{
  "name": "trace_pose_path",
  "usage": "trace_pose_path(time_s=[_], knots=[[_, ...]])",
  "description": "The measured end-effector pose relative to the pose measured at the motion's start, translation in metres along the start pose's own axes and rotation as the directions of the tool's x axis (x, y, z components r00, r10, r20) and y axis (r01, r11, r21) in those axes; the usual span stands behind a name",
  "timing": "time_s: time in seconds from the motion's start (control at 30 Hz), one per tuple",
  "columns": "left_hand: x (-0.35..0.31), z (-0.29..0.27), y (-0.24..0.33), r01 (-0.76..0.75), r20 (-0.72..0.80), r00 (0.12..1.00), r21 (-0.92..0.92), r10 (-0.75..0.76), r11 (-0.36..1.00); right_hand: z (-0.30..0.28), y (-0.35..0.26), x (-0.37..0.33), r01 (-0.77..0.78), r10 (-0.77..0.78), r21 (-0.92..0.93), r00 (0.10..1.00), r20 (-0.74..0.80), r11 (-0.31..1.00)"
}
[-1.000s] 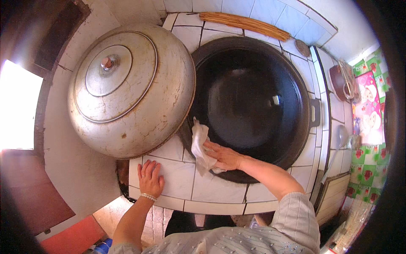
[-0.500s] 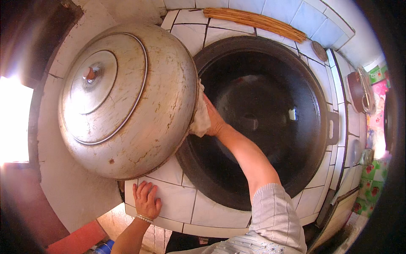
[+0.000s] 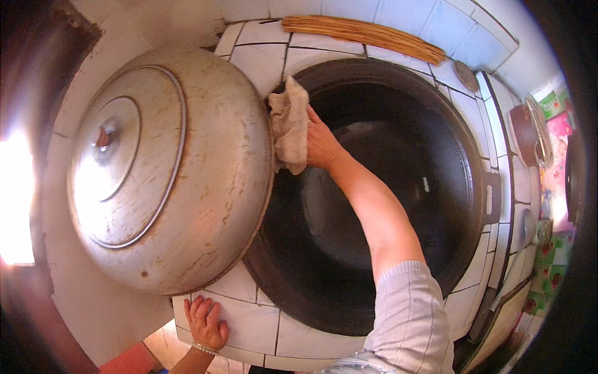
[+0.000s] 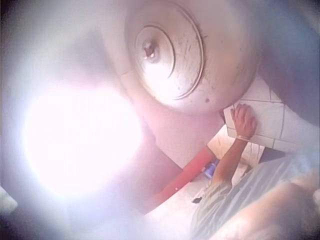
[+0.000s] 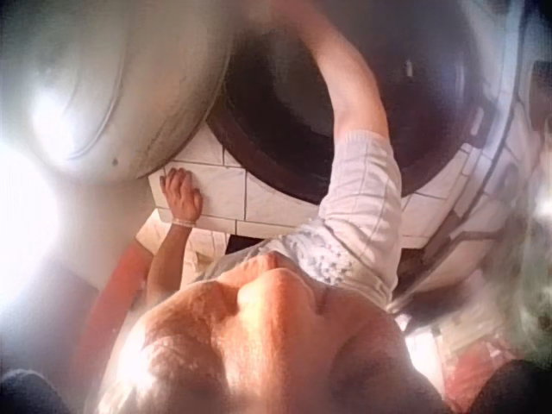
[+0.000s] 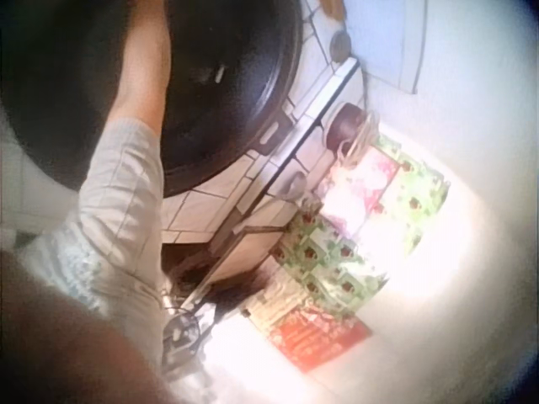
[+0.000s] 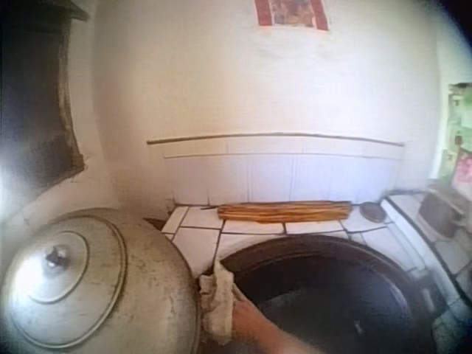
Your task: The person scrubs the inside of a large black wok with a scrubber, washes a light blue bowl and a pinkish basin in a sink, and then wipes the interior of the wok with a cloth.
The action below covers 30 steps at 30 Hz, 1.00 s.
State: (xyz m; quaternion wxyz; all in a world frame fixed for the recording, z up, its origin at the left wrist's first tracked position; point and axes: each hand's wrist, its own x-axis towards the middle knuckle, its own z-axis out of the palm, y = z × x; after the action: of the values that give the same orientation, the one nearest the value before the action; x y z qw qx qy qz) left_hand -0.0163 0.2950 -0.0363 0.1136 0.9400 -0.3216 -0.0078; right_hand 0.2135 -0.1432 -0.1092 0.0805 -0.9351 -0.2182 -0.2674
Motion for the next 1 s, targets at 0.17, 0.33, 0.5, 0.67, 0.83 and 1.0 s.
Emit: trace_pose_path(time_s=[0.17,0.33,0.5,0.67,0.83,1.0], knots=[[-0.004,0.002,-0.002,-0.013,0.032,0.999,0.013,0.013,1.000,-0.010,0.054,-0.010,-0.283,0.290,-0.331,0.957,-0.029,0.900],[-0.007,0.001,-0.006,-0.004,0.040,0.999,0.000,0.004,1.000,-0.081,0.133,-0.068,-0.500,0.651,-0.631,0.759,0.010,0.593],[-0.008,0.002,-0.008,-0.023,0.018,1.000,-0.015,0.024,1.000,-0.178,0.114,-0.179,-0.451,0.760,-0.772,0.647,0.062,0.447],[-0.001,-0.003,-0.002,-0.045,-0.012,0.999,-0.067,0.045,0.997,-0.241,0.025,-0.273,-0.517,0.893,-0.786,0.439,0.096,0.338],[-0.002,-0.011,0.002,0.001,-0.007,1.000,-0.075,-0.001,0.997,-0.262,-0.140,-0.267,-0.631,0.938,-0.700,0.295,0.182,0.335],[0.003,-0.017,0.006,0.015,0.015,1.000,-0.113,-0.013,0.994,-0.272,-0.222,-0.246,-0.645,0.858,-0.603,0.171,0.485,0.469]])
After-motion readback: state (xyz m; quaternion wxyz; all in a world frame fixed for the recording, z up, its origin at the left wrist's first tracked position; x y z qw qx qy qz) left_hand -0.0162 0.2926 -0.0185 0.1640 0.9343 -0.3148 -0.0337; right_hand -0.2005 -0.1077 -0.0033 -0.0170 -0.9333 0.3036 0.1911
